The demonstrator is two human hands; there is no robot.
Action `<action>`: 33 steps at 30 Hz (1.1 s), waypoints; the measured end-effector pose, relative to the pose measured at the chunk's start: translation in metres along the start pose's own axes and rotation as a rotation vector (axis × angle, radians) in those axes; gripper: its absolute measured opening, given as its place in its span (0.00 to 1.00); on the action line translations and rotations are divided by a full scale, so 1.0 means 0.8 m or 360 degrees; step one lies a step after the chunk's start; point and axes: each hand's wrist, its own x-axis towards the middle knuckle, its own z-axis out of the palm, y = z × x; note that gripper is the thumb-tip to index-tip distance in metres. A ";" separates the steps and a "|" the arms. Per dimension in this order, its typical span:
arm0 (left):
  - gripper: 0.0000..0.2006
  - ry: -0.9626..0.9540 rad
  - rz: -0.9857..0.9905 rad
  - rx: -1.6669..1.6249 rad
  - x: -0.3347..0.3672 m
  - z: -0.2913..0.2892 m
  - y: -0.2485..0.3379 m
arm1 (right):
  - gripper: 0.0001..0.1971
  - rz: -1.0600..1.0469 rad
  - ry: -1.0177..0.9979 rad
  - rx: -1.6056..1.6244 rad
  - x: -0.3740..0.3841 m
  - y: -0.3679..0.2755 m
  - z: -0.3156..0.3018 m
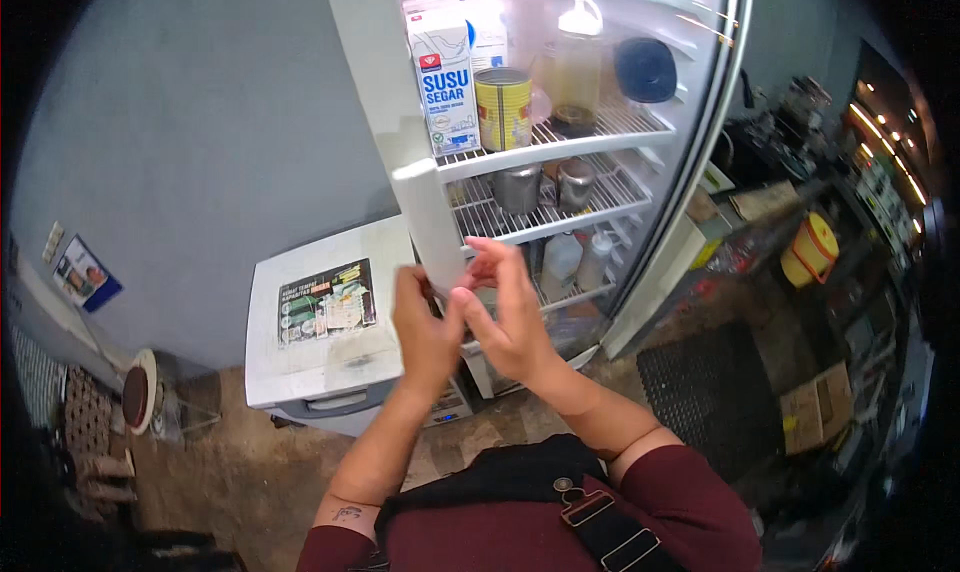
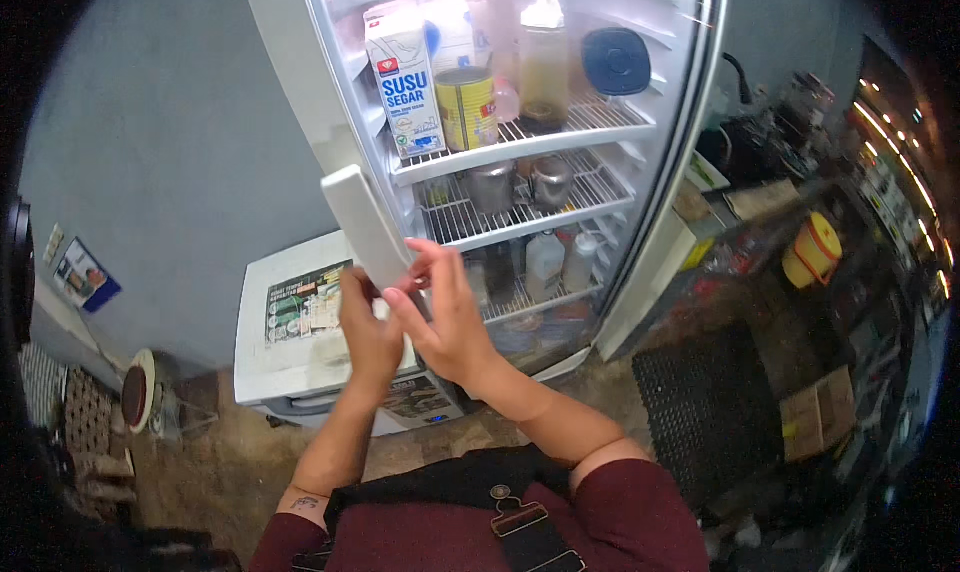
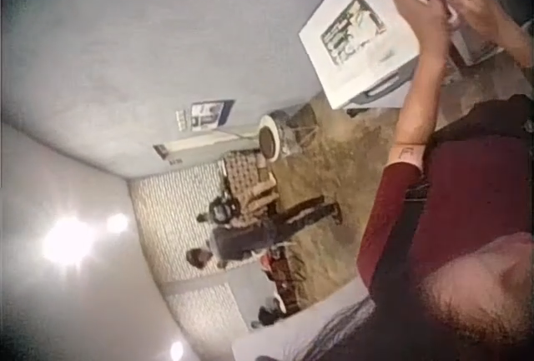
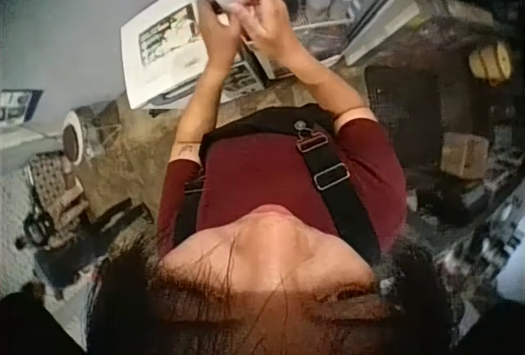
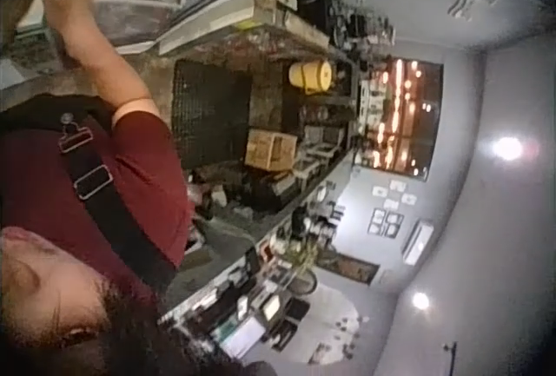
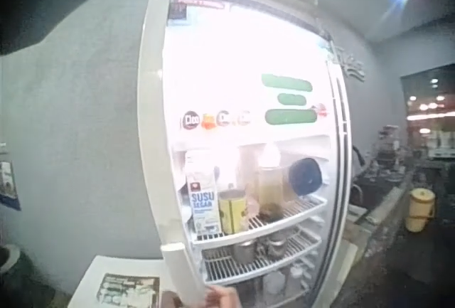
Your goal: The person prepares a coffee beverage by getting ice, milk, and pouring it into a glass with coffee.
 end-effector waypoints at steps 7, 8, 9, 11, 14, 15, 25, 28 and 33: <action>0.16 -0.0931 0.0871 -0.0337 -0.070 -0.072 0.057 | 0.20 0.0313 0.0608 -0.0334 -0.098 -0.096 -0.020; 0.14 -0.1073 0.1112 -0.0445 -0.071 -0.085 0.056 | 0.19 0.0393 0.0735 -0.0311 -0.114 -0.103 -0.028; 0.14 -0.1082 0.1127 -0.0472 -0.068 -0.095 0.054 | 0.19 0.0473 0.0870 -0.0297 -0.131 -0.109 -0.041; 0.09 -0.0995 0.1174 -0.0568 -0.056 -0.112 0.049 | 0.21 0.0206 0.1048 -0.0171 -0.165 -0.118 -0.070; 0.09 -0.0735 0.0899 -0.0442 -0.017 -0.099 0.042 | 0.27 0.0305 0.1388 -0.0252 -0.235 -0.130 -0.146; 0.09 -0.0680 0.0779 -0.0415 -0.003 -0.089 0.035 | 0.29 0.0354 0.1592 -0.0329 -0.255 -0.130 -0.170; 0.19 -0.0439 0.0974 0.0167 0.125 -0.040 -0.013 | 0.35 0.0066 0.2091 -0.0618 -0.273 -0.161 -0.324; 0.20 -0.0305 0.1306 0.0509 0.182 -0.022 -0.001 | 0.36 0.0016 0.2354 -0.0659 -0.274 -0.156 -0.376; 0.24 -0.0105 0.1615 0.1109 0.273 0.022 0.029 | 0.37 -0.0144 0.2538 -0.0891 -0.273 -0.149 -0.421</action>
